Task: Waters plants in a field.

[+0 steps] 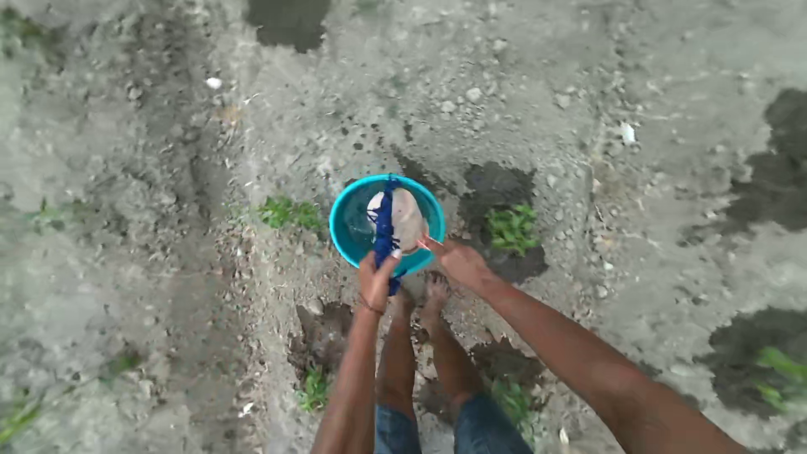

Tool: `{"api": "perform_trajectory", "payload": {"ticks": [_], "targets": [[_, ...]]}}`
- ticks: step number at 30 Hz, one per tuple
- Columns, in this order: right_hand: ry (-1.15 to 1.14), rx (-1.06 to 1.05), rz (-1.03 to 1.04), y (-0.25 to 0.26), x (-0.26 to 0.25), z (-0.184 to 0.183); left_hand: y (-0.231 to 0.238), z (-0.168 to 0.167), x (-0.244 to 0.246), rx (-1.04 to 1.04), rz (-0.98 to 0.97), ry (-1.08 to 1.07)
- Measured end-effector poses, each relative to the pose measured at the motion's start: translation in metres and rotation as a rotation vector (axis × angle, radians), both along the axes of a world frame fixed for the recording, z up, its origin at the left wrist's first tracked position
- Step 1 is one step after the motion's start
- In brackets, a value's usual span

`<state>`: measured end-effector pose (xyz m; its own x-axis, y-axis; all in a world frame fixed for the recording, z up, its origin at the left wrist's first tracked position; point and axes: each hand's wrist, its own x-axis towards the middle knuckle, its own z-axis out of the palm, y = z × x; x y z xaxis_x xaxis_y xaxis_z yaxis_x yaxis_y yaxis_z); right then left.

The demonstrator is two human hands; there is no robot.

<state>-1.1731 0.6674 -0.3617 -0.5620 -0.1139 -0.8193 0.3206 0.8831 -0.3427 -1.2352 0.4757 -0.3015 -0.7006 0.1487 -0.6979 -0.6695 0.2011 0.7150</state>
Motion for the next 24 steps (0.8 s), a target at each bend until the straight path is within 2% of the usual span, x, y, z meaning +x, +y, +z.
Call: {"api": "perform_trajectory", "payload": {"ticks": [3, 5, 10, 12, 14, 17, 20, 24], "targets": [[-0.114, 0.066, 0.129, -0.041, -0.035, -0.013, -0.016, 0.021, 0.009, 0.068, 0.206, 0.006], [-0.238, 0.04, 0.115, -0.07, -0.037, -0.021, -0.027, 0.035, 0.017, 0.102, 0.344, -0.022], [-0.444, -0.34, -0.096, -0.113, -0.002, -0.053, -0.061, 0.06, 0.053, 0.138, 0.591, -0.062], [-0.631, -0.505, -0.304, -0.121, 0.005, -0.059, -0.076, 0.067, 0.064, 0.151, 0.687, -0.072], [-0.84, -0.649, -0.462, -0.126, 0.005, -0.059, -0.094, 0.07, 0.078, 0.168, 0.758, -0.075], [-0.997, -0.848, -0.494, -0.131, 0.01, -0.057, -0.123, 0.069, 0.101, 0.162, 0.824, -0.067], [-1.036, -0.993, -0.524, -0.134, 0.017, -0.043, -0.154, 0.061, 0.118, 0.135, 0.915, -0.065], [-0.975, -1.113, -0.589, -0.132, 0.018, -0.014, -0.182, 0.042, 0.13, 0.072, 1.018, -0.062]]}}
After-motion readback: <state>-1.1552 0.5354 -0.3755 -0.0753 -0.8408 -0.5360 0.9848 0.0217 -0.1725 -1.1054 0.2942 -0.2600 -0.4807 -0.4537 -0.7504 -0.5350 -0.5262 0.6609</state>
